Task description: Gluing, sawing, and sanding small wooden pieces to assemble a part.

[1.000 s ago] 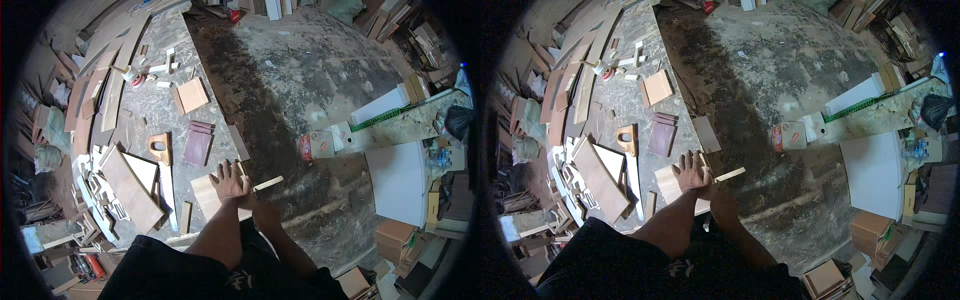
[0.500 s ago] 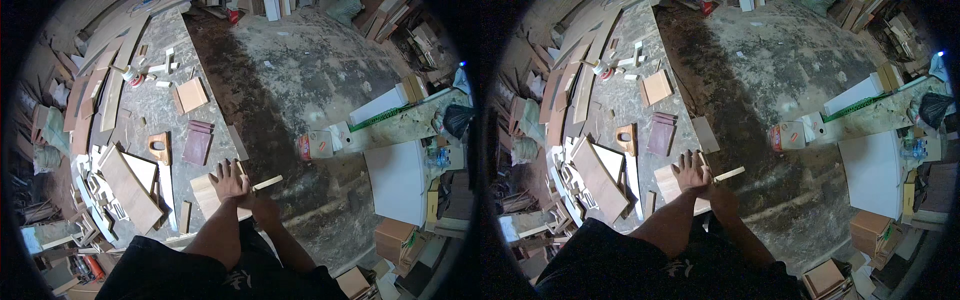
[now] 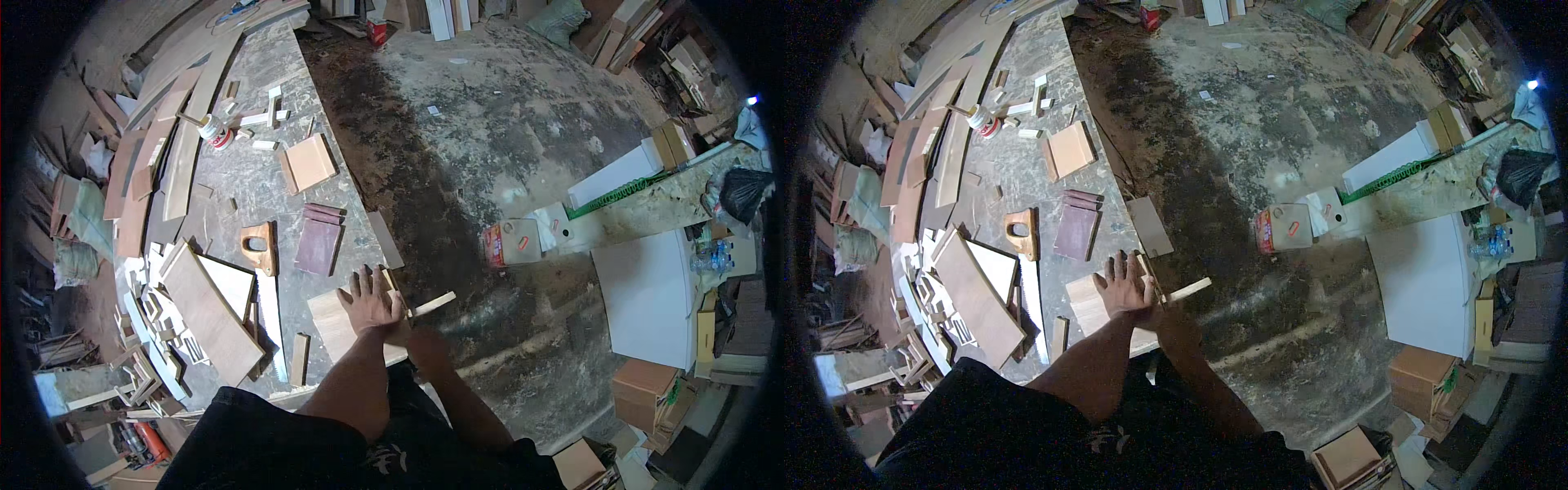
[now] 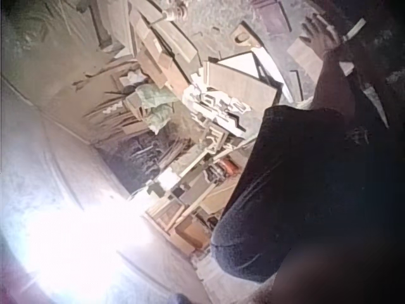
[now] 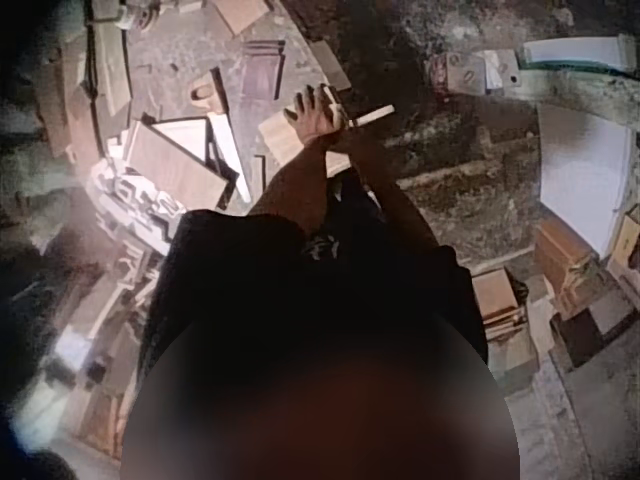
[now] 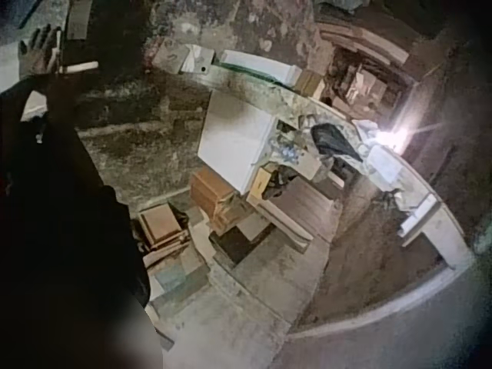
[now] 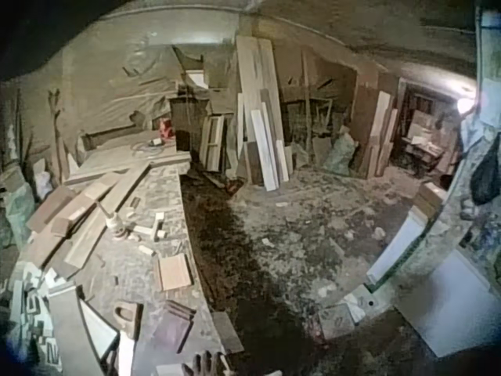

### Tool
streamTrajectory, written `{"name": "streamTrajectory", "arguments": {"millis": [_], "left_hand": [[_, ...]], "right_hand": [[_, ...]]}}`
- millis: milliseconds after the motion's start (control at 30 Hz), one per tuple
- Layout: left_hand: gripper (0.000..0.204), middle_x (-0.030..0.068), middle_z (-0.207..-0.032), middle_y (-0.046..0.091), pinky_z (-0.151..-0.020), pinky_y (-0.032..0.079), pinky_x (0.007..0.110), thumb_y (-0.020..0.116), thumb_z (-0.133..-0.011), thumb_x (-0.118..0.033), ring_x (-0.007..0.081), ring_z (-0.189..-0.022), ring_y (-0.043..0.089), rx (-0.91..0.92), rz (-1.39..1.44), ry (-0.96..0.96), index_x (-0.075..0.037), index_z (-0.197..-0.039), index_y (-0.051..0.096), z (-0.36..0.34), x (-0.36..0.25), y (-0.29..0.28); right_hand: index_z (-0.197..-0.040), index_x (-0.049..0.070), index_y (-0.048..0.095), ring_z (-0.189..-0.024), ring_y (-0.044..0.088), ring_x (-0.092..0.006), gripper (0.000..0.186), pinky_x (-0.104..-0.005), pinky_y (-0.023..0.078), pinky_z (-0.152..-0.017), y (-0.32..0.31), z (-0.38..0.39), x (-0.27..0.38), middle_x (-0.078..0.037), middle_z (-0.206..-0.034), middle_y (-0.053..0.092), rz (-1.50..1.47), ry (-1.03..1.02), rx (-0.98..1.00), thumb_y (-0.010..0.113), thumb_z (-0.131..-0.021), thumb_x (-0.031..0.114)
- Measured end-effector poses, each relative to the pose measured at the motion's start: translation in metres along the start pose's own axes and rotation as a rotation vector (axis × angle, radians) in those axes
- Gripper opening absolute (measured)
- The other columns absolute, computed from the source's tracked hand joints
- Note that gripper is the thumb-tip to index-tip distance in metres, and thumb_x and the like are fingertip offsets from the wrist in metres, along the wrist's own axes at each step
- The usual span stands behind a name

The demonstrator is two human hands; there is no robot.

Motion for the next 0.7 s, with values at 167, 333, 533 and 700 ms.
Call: {"name": "streamTrajectory", "arguments": {"millis": [167, 333, 533, 700], "left_hand": [[0.081, 0.0147, -0.162, 0.030, -0.115, 0.009, 0.071, 0.045, -0.088, -0.058, 0.0386, -0.150, 0.022, -0.015, 0.017, -0.013, -0.019, -0.157, 0.031, 0.004, 0.005, -0.003], [0.080, 0.0145, -0.163, 0.029, -0.115, 0.009, 0.071, 0.046, -0.088, -0.057, 0.0382, -0.151, 0.021, -0.005, 0.010, -0.012, -0.019, -0.157, 0.031, 0.002, 0.004, -0.006], [0.080, 0.0137, -0.163, 0.029, -0.115, 0.009, 0.071, 0.045, -0.089, -0.058, 0.0376, -0.151, 0.021, 0.011, -0.015, -0.009, -0.019, -0.157, 0.032, 0.002, 0.002, -0.005], [0.081, 0.0136, -0.162, 0.029, -0.115, 0.009, 0.071, 0.045, -0.089, -0.060, 0.0384, -0.151, 0.022, -0.003, 0.001, -0.019, -0.018, -0.156, 0.033, 0.004, 0.015, -0.002]], "right_hand": [[-0.077, 0.005, 0.071, -0.073, 0.068, -0.0363, 0.020, -0.0510, 0.055, -0.068, -0.061, 0.025, 0.022, -0.016, -0.083, 0.069, 0.004, 0.022, 0.197, 0.061, -0.085, 0.021], [-0.074, 0.001, 0.072, -0.071, 0.067, -0.0295, 0.024, -0.0454, 0.055, -0.064, -0.094, 0.039, 0.014, -0.016, -0.079, 0.066, 0.132, 0.011, -0.064, 0.063, -0.089, 0.017], [-0.104, 0.000, 0.064, -0.089, 0.067, -0.0385, 0.029, -0.0488, 0.054, -0.077, -0.022, -0.011, -0.052, -0.019, -0.087, 0.067, -0.300, 0.309, -0.101, 0.055, -0.097, 0.027], [-0.112, -0.004, 0.061, -0.079, 0.063, -0.0234, 0.039, -0.0404, 0.050, -0.074, 0.003, -0.042, -0.043, -0.008, -0.087, 0.066, -1.113, 0.190, 0.010, 0.071, -0.090, 0.027]]}}
Point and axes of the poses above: each hand's wrist, its own z-axis away from the middle knuckle, its own y-axis out of the palm, x = y × z, the point moved 1 cm from there along -z, towards the middle knuckle
